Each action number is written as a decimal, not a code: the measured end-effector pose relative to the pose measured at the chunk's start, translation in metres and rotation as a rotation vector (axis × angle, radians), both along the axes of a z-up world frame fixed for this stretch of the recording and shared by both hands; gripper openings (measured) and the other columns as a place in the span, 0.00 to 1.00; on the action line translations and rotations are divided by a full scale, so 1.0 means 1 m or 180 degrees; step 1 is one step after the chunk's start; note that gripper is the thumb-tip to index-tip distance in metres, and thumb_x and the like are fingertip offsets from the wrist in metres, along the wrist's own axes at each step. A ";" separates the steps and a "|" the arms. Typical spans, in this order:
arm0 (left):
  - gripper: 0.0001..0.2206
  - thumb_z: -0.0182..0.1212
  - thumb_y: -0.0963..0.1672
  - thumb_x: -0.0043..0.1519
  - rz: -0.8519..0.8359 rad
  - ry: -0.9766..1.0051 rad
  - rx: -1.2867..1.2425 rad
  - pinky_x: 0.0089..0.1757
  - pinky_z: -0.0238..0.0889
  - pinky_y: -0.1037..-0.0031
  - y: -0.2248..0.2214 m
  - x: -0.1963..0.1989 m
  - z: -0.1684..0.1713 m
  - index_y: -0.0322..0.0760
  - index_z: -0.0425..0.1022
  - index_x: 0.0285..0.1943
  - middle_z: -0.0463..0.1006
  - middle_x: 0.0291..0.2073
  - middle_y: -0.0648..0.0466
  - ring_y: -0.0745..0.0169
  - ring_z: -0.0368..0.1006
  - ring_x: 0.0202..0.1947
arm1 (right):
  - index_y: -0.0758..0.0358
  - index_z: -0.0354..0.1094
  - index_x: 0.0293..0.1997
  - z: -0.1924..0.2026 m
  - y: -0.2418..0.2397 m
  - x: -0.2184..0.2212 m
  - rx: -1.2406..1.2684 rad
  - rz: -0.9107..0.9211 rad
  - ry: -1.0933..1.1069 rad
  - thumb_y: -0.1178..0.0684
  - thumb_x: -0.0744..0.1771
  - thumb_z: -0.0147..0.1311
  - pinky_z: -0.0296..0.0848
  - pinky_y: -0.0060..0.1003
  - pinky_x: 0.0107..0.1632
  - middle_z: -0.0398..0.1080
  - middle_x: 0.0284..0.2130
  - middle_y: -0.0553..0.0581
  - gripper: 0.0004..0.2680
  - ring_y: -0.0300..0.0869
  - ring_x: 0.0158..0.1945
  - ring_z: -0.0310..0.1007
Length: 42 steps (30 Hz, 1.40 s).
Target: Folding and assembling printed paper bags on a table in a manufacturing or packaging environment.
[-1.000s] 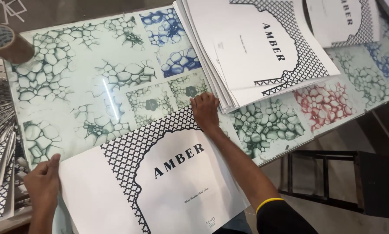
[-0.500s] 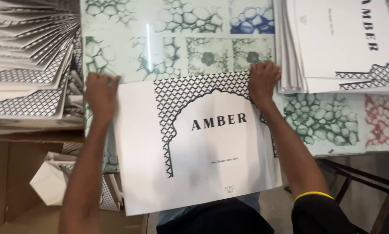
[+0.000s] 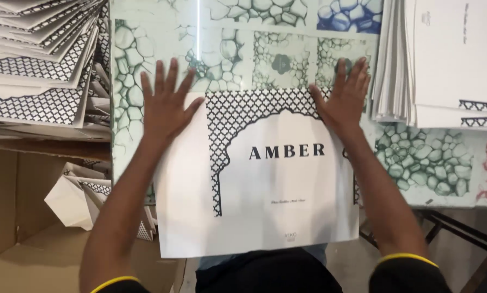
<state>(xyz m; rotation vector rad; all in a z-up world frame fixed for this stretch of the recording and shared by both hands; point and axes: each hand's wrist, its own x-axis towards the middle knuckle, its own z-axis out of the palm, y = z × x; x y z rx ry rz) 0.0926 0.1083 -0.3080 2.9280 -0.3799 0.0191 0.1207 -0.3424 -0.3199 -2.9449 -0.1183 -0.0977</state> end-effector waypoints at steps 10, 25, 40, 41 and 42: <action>0.43 0.45 0.66 0.66 0.0112 0.0379 -0.0311 0.71 0.23 0.40 0.008 -0.001 0.022 0.48 0.45 0.85 0.37 0.82 0.42 0.37 0.28 0.81 | 0.47 0.34 0.84 0.024 0.005 -0.002 -0.0132 0.0233 0.0261 0.23 0.71 0.44 0.30 0.63 0.79 0.31 0.80 0.71 0.34 0.63 0.83 0.29; 0.41 0.52 0.62 0.67 0.0480 -0.0103 -0.0537 0.71 0.33 0.42 0.003 -0.133 0.022 0.39 0.53 0.82 0.43 0.79 0.30 0.30 0.39 0.79 | 0.49 0.38 0.83 0.012 0.017 -0.005 -0.0095 0.0045 0.0300 0.25 0.71 0.40 0.28 0.64 0.77 0.32 0.79 0.68 0.32 0.62 0.82 0.28; 0.42 0.68 0.59 0.59 0.1748 -0.0316 -0.1176 0.67 0.39 0.35 -0.050 -0.225 0.047 0.39 0.59 0.78 0.48 0.76 0.25 0.22 0.42 0.77 | 0.62 0.78 0.46 0.074 0.244 0.026 0.1031 0.1628 0.1334 0.36 0.65 0.61 0.67 0.49 0.46 0.78 0.33 0.58 0.18 0.46 0.38 0.75; 0.48 0.70 0.61 0.55 0.1913 -0.0254 -0.1196 0.66 0.37 0.32 -0.055 -0.228 0.051 0.36 0.54 0.79 0.44 0.75 0.23 0.19 0.39 0.76 | 0.65 0.78 0.41 0.084 0.238 0.031 0.1299 0.1997 0.1603 0.37 0.67 0.61 0.65 0.44 0.37 0.75 0.26 0.58 0.17 0.42 0.30 0.69; 0.54 0.71 0.63 0.51 0.2079 -0.0192 -0.1217 0.65 0.35 0.29 -0.060 -0.231 0.056 0.34 0.49 0.80 0.41 0.75 0.20 0.17 0.36 0.76 | 0.69 0.79 0.37 0.095 0.233 0.036 0.1566 0.2363 0.1874 0.38 0.68 0.61 0.63 0.39 0.27 0.73 0.19 0.57 0.18 0.39 0.21 0.63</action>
